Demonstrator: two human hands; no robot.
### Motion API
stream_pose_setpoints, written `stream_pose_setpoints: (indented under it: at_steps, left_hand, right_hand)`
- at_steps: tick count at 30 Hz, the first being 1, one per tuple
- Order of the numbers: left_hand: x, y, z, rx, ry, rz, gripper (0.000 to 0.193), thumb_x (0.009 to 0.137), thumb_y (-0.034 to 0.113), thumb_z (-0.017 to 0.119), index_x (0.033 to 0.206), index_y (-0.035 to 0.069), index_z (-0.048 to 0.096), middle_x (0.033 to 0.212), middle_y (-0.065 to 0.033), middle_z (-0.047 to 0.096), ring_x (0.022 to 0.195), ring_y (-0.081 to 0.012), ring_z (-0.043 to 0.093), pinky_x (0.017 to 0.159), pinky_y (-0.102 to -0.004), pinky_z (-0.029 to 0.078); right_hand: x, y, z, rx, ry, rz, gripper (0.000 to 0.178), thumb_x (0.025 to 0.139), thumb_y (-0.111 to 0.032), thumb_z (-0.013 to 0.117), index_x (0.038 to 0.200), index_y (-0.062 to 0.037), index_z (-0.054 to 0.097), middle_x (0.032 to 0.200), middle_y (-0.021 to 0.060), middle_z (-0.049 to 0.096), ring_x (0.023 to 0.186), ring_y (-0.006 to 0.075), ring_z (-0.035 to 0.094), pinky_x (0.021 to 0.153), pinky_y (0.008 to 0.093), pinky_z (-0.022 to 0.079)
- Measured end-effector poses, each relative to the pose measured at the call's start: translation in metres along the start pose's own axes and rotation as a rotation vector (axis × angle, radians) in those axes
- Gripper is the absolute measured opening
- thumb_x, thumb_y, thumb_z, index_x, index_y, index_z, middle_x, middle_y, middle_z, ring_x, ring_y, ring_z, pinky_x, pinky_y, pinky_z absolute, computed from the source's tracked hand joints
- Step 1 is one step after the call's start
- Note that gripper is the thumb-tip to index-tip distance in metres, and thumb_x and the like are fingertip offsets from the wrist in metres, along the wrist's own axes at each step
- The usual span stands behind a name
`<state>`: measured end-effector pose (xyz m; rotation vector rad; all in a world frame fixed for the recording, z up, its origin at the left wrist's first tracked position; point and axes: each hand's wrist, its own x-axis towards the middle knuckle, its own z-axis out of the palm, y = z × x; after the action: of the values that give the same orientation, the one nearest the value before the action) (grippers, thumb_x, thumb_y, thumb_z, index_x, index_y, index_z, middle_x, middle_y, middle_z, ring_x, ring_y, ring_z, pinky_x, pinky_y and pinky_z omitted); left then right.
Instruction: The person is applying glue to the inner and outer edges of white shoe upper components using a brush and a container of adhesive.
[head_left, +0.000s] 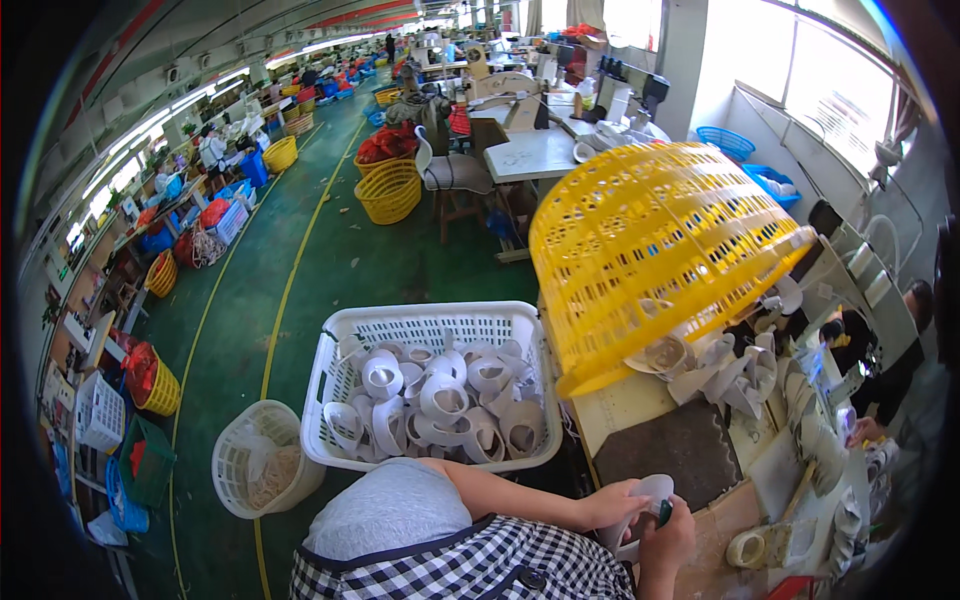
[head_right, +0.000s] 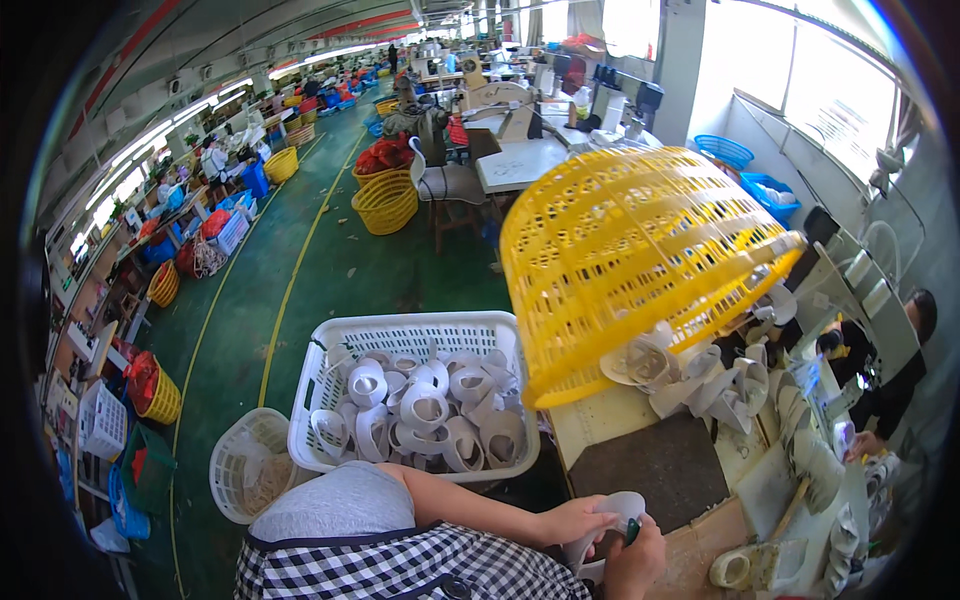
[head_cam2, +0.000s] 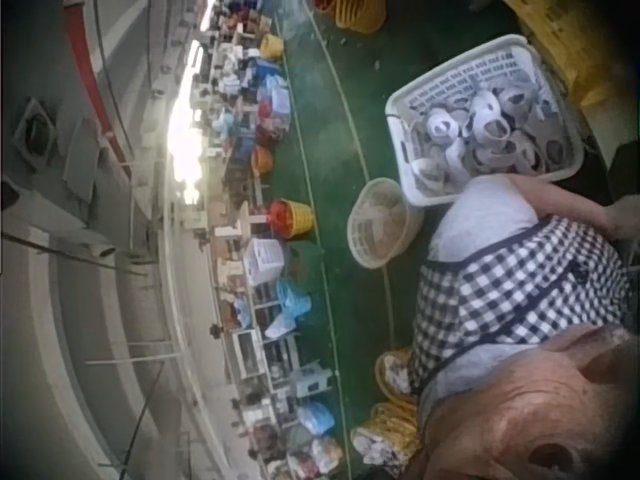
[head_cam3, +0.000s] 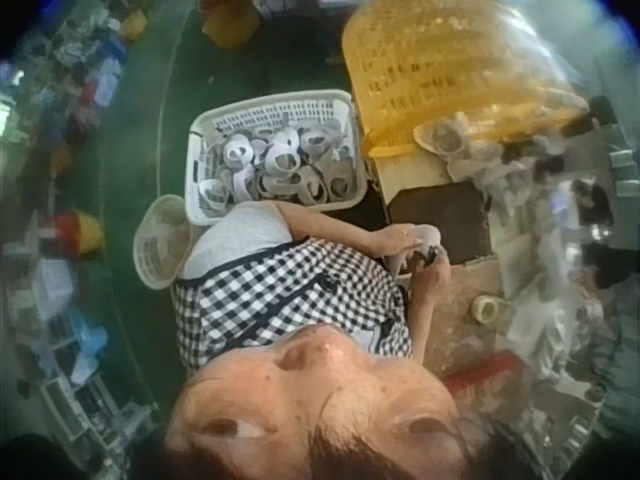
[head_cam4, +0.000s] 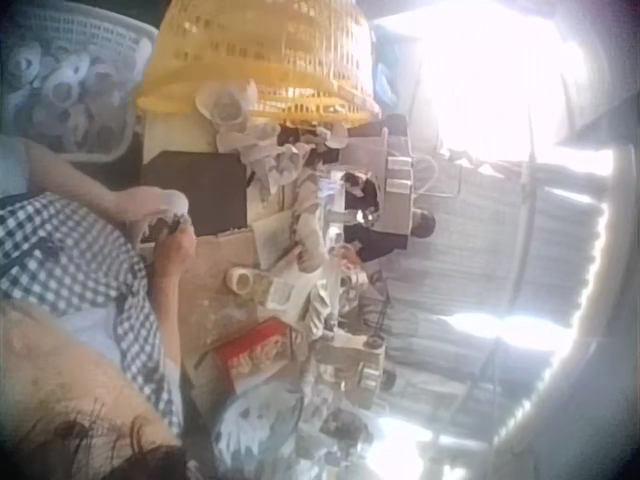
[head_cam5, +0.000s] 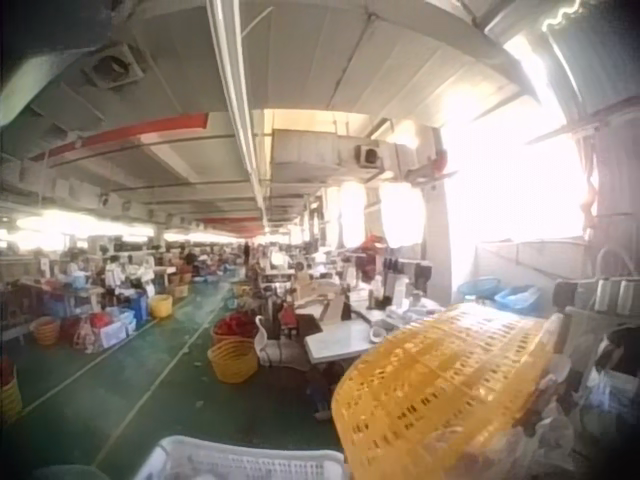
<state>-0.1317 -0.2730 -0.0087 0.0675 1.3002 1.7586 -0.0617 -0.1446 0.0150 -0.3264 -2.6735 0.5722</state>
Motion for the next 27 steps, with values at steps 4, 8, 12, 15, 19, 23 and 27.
stream_pose_setpoints:
  at_steps: [4,8,12,15,19,23,27]
  left_hand:
    - [0.035,-0.034,0.025,-0.027,-0.030,-0.071,0.022,0.096,0.024,0.048,0.110,0.007,0.051,0.068,-0.0014,0.053,0.052,-0.0121,0.055,0.049,-0.0265,0.049]
    - [0.047,-0.031,0.061,-0.037,0.021,-0.114,0.023,0.096,0.028,0.048,0.096,0.005,0.050,0.071,-0.0089,0.056,0.055,-0.0205,0.060,0.052,-0.0361,0.052]
    - [0.058,-0.038,0.060,0.183,0.060,-0.070,0.022,0.093,0.018,0.043,0.107,0.001,0.044,0.081,-0.0125,0.058,0.065,-0.0248,0.063,0.062,-0.0373,0.054]
    - [0.091,-0.044,0.040,0.244,0.046,-0.167,0.026,0.091,0.013,0.043,0.113,-0.001,0.045,0.084,-0.0129,0.060,0.068,-0.0255,0.064,0.064,-0.0378,0.054]
    - [0.124,-0.034,0.045,0.319,0.038,-0.265,0.024,0.089,0.010,0.049,0.109,-0.003,0.053,0.088,-0.0120,0.064,0.063,-0.0211,0.064,0.060,-0.0339,0.055]
    - [0.139,-0.018,0.075,0.306,-0.016,-0.147,0.025,0.093,0.014,0.048,0.113,0.000,0.051,0.088,-0.0095,0.063,0.064,-0.0191,0.063,0.059,-0.0328,0.054]
    - [0.158,-0.018,0.100,0.366,-0.073,-0.109,0.026,0.096,0.016,0.045,0.116,0.000,0.049,0.092,-0.0088,0.061,0.067,-0.0180,0.063,0.062,-0.0317,0.054]
  right_hand:
    - [-0.020,0.055,-0.005,-0.147,-0.125,0.066,0.030,0.065,-0.016,0.070,0.093,-0.0078,0.062,0.086,0.0131,0.063,0.084,0.0334,0.061,0.071,0.0425,0.049]
    - [-0.018,0.100,-0.002,0.033,-0.024,0.128,0.021,0.068,-0.013,0.066,0.087,-0.0073,0.059,0.082,0.0151,0.061,0.075,0.0362,0.059,0.064,0.0432,0.047]
    - [-0.039,0.161,-0.026,0.389,-0.043,0.307,0.029,0.083,-0.024,0.066,0.105,-0.0048,0.061,0.094,0.0137,0.064,0.084,0.0304,0.062,0.074,0.0363,0.049]
    - [-0.066,0.204,-0.044,0.834,0.010,0.658,0.028,0.094,-0.028,0.054,0.106,-0.0032,0.061,0.091,0.0098,0.064,0.083,0.0229,0.061,0.075,0.0314,0.048]
    - [-0.063,0.235,-0.085,0.363,0.289,0.495,0.030,0.099,-0.027,0.044,0.106,-0.0028,0.060,0.089,0.0084,0.064,0.078,0.0161,0.059,0.071,0.0280,0.048]
    - [-0.050,0.248,-0.093,0.470,0.499,0.676,0.019,0.095,-0.018,0.051,0.105,-0.0041,0.060,0.094,0.0099,0.064,0.082,0.0182,0.060,0.075,0.0300,0.048]
    - [-0.036,0.262,-0.074,0.194,0.497,0.532,0.018,0.087,-0.007,0.057,0.105,-0.0049,0.059,0.098,0.0140,0.064,0.088,0.0276,0.062,0.079,0.0344,0.048]
